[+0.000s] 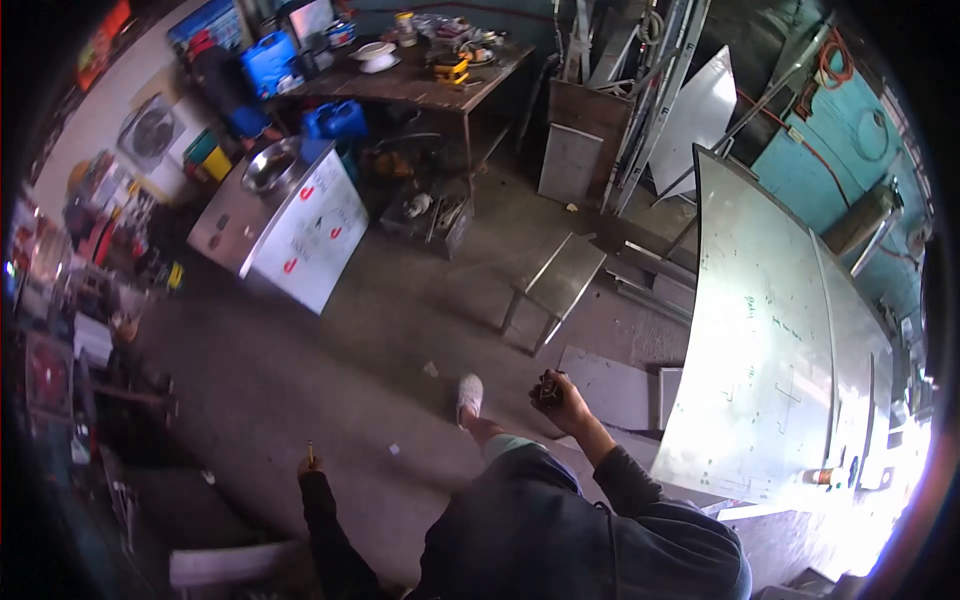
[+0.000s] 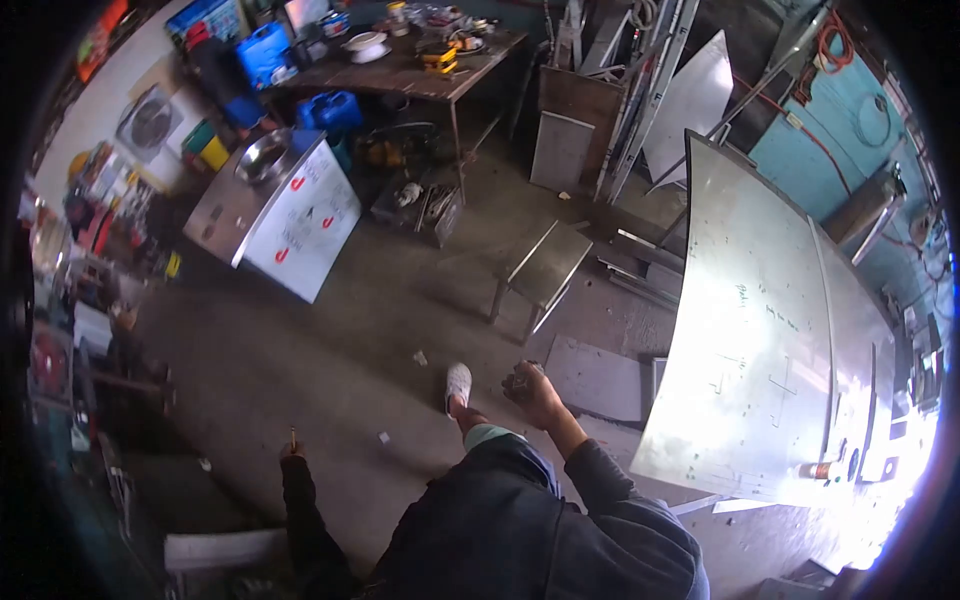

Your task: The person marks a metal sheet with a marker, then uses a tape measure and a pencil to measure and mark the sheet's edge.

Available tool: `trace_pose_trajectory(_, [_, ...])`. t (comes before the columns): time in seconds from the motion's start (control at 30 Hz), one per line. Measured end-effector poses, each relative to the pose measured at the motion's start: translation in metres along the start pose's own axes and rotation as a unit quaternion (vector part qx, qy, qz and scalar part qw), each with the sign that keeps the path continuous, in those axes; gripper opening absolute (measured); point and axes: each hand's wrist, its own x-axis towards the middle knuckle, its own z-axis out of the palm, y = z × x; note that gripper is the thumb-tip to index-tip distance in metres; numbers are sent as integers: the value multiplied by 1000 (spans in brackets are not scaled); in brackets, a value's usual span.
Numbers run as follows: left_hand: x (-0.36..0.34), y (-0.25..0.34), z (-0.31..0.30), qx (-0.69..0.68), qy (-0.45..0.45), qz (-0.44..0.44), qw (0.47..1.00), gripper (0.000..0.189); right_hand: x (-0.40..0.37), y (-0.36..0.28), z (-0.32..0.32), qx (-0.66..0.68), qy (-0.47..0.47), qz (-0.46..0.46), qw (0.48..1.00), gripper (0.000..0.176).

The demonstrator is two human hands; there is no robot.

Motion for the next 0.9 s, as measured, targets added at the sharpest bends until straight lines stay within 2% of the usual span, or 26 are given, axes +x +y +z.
trace_pose_trajectory(0.03, [33,23,13,40,7,22,999,34,29,-4,0,106,25,33,993,18])
trace_pose_trajectory(0.1, [68,106,13,205,-151,-21,967,36,90,-5,-11,162,41,24,986,17])
trace_pose_trajectory(0.17, [98,150,38,338,-205,16,918,42,145,-3,-25,223,64,19,973,17])
trace_pose_trajectory(0.23, [114,170,62,366,-246,39,897,48,192,-3,-41,256,141,0,956,22])
trace_pose_trajectory(0.27, [115,190,56,327,-325,46,886,48,211,2,-58,264,150,-4,953,22])
trace_pose_trajectory(0.3, [121,212,50,283,-401,53,870,48,230,9,-76,289,99,-33,952,22])
trace_pose_trajectory(0.33, [145,219,64,387,-435,141,801,45,244,8,-82,313,44,-68,946,23])
trace_pose_trajectory(0.37, [169,216,81,483,-454,229,713,43,250,-4,-66,321,46,-84,942,23])
trace_pose_trajectory(0.43, [202,211,92,472,-353,367,720,23,254,-22,-34,321,269,-99,903,25])
trace_pose_trajectory(0.47, [222,225,86,468,-374,407,690,26,274,0,-57,82,217,-229,945,23])
trace_pose_trajectory(0.5, [246,243,81,429,-380,488,658,28,289,7,-71,28,241,-230,942,22])
trace_pose_trajectory(0.53, [269,272,101,529,-421,434,595,29,285,-1,-56,30,224,-245,943,20])
trace_pose_trajectory(0.57, [291,295,116,617,-461,381,512,29,286,-7,-40,98,265,-250,926,19])
trace_pose_trajectory(0.6, [327,315,112,561,-462,377,574,30,290,-12,-27,166,301,-254,904,19])
trace_pose_trajectory(0.63, [363,346,119,532,-466,364,606,31,295,-19,-21,175,314,-271,893,19])
trace_pose_trajectory(0.7, [432,405,135,481,-473,339,656,34,311,-24,-10,394,339,-230,823,18])
trace_pose_trajectory(0.73, [470,440,144,444,-478,321,687,36,324,-17,-9,402,343,-245,813,18])
trace_pose_trajectory(0.77, [511,479,152,389,-490,291,723,38,336,-14,-11,447,344,-280,777,20])
trace_pose_trajectory(0.8, [550,521,159,277,-536,222,766,39,348,-14,-17,487,342,-311,741,22])
trace_pose_trajectory(0.83, [593,564,162,159,-594,146,775,41,362,-19,-24,488,342,-325,734,22])
trace_pose_trajectory(0.87, [615,608,198,289,-464,358,757,37,375,-19,-27,486,380,-372,694,23])
trace_pose_trajectory(0.9, [631,664,228,398,-298,544,676,35,385,-12,-25,486,420,-412,646,24])
